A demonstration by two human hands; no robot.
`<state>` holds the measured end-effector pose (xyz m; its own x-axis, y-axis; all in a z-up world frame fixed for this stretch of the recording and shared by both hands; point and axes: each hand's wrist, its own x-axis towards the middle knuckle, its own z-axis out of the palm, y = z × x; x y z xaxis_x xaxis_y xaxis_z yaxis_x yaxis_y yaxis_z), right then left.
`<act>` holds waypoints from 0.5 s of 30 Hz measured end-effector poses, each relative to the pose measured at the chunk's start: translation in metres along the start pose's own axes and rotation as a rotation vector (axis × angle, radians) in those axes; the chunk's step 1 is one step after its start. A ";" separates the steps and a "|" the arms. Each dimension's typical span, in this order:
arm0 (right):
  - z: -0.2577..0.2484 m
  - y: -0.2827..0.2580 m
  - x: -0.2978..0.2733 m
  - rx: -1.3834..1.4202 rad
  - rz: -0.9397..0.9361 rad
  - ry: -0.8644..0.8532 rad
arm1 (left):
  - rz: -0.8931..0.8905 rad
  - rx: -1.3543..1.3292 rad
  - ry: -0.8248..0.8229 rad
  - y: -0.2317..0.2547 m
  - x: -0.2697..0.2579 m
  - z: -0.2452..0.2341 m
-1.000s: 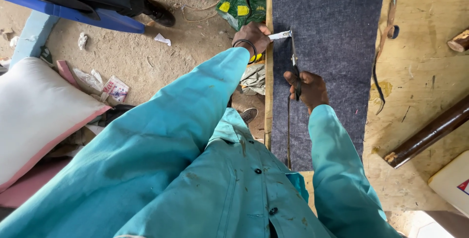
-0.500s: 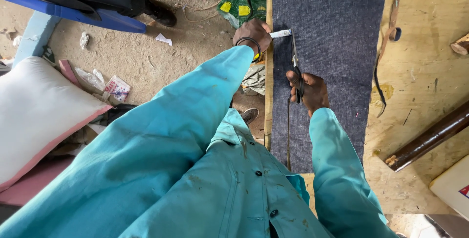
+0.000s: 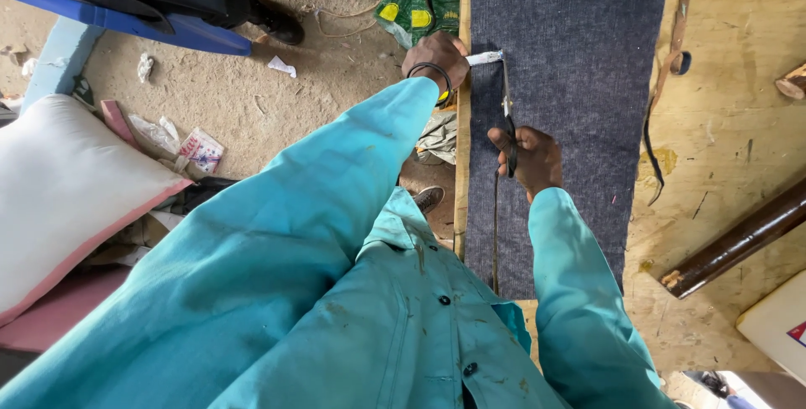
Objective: The person cuts a piece of dark blue fabric on a wooden table using large shears. They trim the edges and then make a long cut down the center of the fabric. The person also uses a yellow tape measure to measure the fabric during the process.
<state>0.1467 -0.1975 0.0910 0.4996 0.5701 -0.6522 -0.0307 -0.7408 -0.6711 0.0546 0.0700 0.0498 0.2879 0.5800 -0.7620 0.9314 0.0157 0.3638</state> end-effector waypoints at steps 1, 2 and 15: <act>-0.001 -0.011 -0.005 -0.001 0.000 0.000 | 0.000 -0.001 -0.001 0.000 0.003 0.001; -0.001 -0.022 -0.008 0.005 0.042 -0.026 | 0.000 0.002 0.007 -0.001 0.006 0.002; 0.004 -0.033 0.007 -0.012 0.062 0.070 | 0.005 0.005 -0.006 0.008 0.009 -0.011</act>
<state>0.1474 -0.1674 0.1076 0.5564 0.4973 -0.6657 -0.0530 -0.7783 -0.6257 0.0625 0.0844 0.0521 0.2939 0.5756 -0.7631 0.9310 0.0084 0.3649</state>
